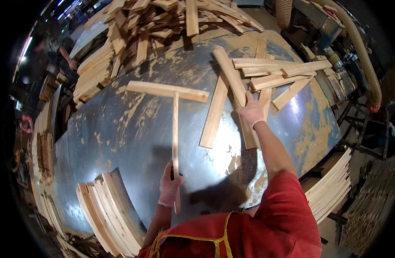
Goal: The person repeatedly picks up thin wooden planks from a large pile on a metal table and stacks them into a neat pile. The person handles the planks one at a time or in small groups, aligning them before placing them onto the growing stack.
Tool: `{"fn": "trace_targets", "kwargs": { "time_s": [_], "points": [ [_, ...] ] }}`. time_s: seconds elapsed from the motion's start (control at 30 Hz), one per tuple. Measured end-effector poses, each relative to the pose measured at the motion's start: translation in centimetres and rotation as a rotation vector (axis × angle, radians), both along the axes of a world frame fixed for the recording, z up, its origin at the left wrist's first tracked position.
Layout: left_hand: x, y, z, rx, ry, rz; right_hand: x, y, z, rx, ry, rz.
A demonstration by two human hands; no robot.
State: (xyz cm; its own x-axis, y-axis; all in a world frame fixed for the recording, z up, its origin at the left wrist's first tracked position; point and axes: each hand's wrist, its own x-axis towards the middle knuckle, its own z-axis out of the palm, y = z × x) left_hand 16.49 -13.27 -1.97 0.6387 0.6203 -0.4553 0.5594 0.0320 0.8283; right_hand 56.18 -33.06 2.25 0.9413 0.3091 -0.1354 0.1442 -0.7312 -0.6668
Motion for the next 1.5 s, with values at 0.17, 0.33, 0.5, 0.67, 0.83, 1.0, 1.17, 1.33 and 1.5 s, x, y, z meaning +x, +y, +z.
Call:
{"fn": "trace_targets", "kwargs": {
  "time_s": [0.17, 0.33, 0.5, 0.67, 0.83, 1.0, 1.17, 1.33, 1.5],
  "points": [
    [-6.1, -1.4, 3.7, -0.307, -0.274, 0.127, -15.9, 2.2, 0.9, 1.012, 0.836, -0.021],
    [-10.3, 0.1, 4.3, -0.595, -0.474, 0.092, -34.4, 6.8, -0.9, 0.923, 1.032, 0.188],
    [-19.5, 0.4, 3.5, -0.488, -0.32, 0.044, -39.7, 10.1, -2.1, 0.318, 0.94, 0.81],
    [-27.2, -0.5, 5.6, -0.393, -0.203, 0.18, -45.4, 15.3, -3.1, -0.014, 0.664, 0.991],
    [-32.8, -1.2, 5.8, 0.865, 0.472, 0.197, -57.0, 22.1, -2.8, -0.292, 0.419, 1.452],
    [-35.3, 0.2, 3.2, 1.083, 0.707, 0.08, -54.7, 24.8, -3.8, -0.286, 0.739, 1.464],
    [-31.8, 1.0, 3.2, 0.909, 0.765, 0.109, -34.9, 16.4, -5.0, 0.447, 1.127, 0.924],
    [-18.3, 3.0, 3.7, 0.986, 0.482, -0.255, -11.8, 1.2, -3.5, 0.862, 0.755, 0.119],
    [1.5, 2.9, 5.7, 1.037, 0.169, -0.556, 10.3, -13.4, 1.5, 0.144, -0.225, -0.218]
  ]
}}
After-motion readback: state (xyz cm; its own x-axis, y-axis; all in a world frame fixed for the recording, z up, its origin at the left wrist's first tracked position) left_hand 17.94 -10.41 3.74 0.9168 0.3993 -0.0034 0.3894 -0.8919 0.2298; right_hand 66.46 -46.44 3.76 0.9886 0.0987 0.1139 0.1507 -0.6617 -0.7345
